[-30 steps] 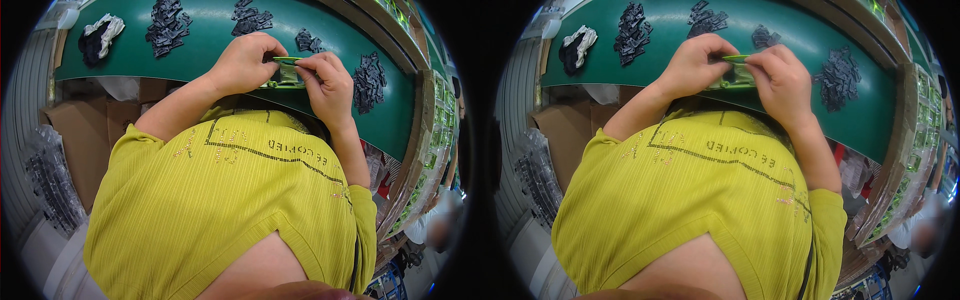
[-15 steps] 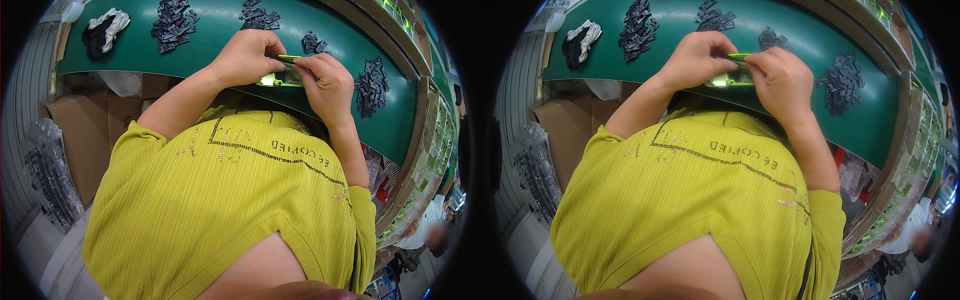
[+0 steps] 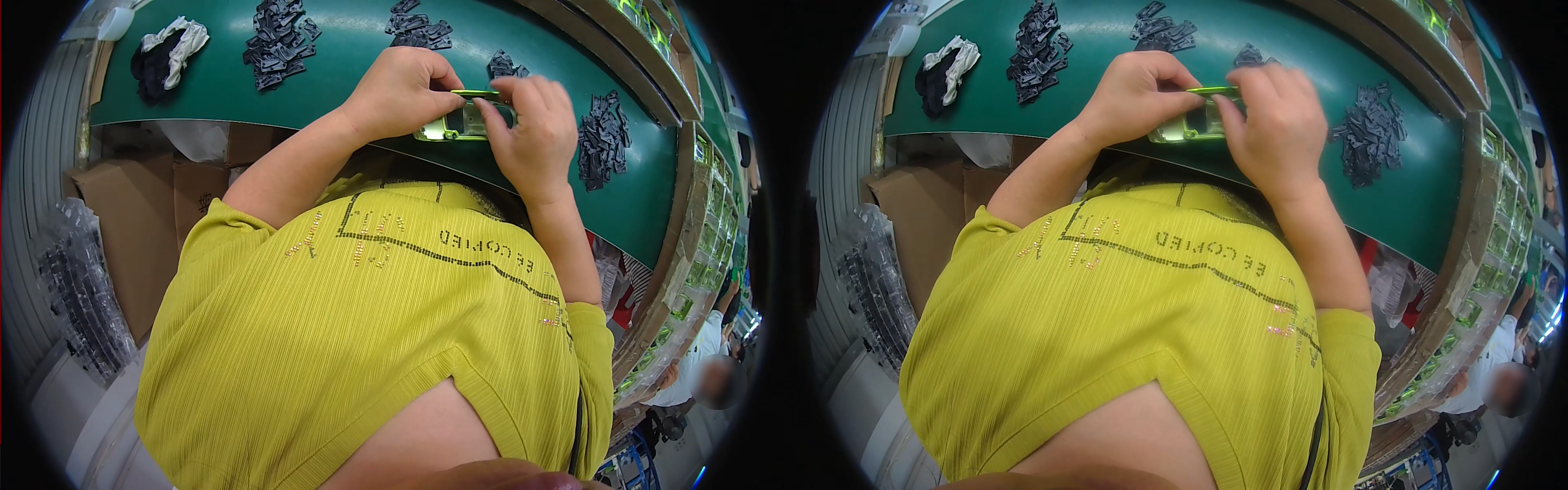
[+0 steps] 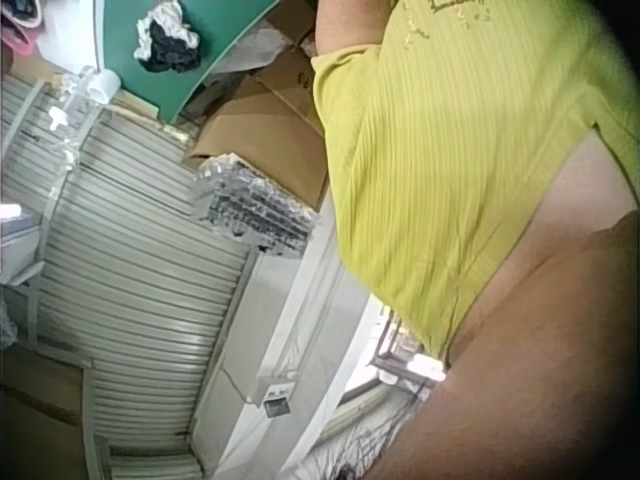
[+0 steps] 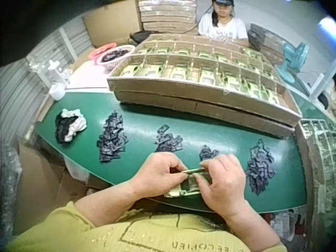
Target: The person assembles toy cars by attaching black plastic parts onto toy car bodies by hand and placing the assembled cars back into a tray.
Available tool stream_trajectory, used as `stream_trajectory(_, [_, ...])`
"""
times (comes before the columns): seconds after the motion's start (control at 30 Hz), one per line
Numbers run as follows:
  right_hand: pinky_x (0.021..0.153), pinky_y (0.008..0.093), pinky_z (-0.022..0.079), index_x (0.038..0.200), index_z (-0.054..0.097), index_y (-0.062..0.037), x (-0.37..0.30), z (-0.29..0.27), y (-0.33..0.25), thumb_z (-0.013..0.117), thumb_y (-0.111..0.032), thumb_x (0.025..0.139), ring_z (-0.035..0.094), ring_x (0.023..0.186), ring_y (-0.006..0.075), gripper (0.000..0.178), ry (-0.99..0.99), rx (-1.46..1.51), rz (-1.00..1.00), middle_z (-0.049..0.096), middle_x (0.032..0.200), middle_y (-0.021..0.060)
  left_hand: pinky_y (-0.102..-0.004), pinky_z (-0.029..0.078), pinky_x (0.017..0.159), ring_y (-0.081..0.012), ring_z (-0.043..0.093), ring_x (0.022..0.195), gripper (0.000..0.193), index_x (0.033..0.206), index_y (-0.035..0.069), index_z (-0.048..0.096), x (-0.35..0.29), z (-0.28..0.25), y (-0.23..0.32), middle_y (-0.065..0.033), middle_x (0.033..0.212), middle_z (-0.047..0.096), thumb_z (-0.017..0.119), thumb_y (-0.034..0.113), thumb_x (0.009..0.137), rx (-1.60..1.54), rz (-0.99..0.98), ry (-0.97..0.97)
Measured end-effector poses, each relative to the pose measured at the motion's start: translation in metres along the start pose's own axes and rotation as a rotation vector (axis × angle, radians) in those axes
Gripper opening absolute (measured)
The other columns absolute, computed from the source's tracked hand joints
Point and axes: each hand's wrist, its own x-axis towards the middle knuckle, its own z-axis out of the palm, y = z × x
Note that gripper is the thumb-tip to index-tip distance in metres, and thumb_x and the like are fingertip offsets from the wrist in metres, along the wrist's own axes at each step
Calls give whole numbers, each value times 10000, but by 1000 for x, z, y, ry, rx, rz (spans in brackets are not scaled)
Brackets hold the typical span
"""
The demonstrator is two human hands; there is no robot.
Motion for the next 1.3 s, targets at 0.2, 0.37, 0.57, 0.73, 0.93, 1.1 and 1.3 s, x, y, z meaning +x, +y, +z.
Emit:
stream_trajectory(0.2, [718,369,497,812,711,-89,22,-14,18,759,-167,750,587,817,264,111,-226,-63,-113,635,807,39,-281,518,662,-179,654,717,153,893,15,745,7,-12,7,-89,800,682,779,109,777,101,94,1])
stream_trajectory(0.37, [704,376,506,763,658,-86,19,-17,14,733,-164,757,590,809,257,108,-350,-96,-221,611,788,43,-318,527,678,-239,656,744,138,874,29,740,5,-14,4,-97,810,680,764,112,766,250,271,21])
stream_trajectory(0.57, [708,353,514,729,626,-91,20,-10,15,728,-158,744,591,818,252,123,-325,-104,-292,598,775,49,-383,534,685,-304,653,790,133,840,45,718,6,-13,6,-103,825,673,730,148,759,438,393,10])
stream_trajectory(0.73, [703,347,521,711,616,-86,29,-8,15,716,-147,746,590,807,247,122,-390,-159,-410,595,767,44,-412,527,663,-311,645,766,107,785,63,698,10,-15,9,-99,791,646,704,166,758,561,427,-42])
stream_trajectory(0.93, [681,372,520,715,623,-91,32,-9,16,699,-141,756,598,799,251,100,-461,-100,-383,600,753,48,-433,515,627,-319,632,715,94,716,84,660,5,-9,7,-91,743,618,690,169,743,537,468,46])
stream_trajectory(1.1, [677,371,520,787,671,-75,54,-19,14,726,-171,770,616,788,265,112,-519,-110,-289,634,777,75,-382,510,844,-307,606,980,461,1070,17,671,-17,-14,6,-130,1038,655,823,300,740,287,475,147])
stream_trajectory(1.3, [746,329,520,954,693,-11,124,13,35,686,-162,889,658,809,244,165,-692,189,60,684,869,122,-410,492,904,-311,579,1045,613,1175,11,629,-25,-12,-8,-138,1098,640,858,313,693,330,543,148])
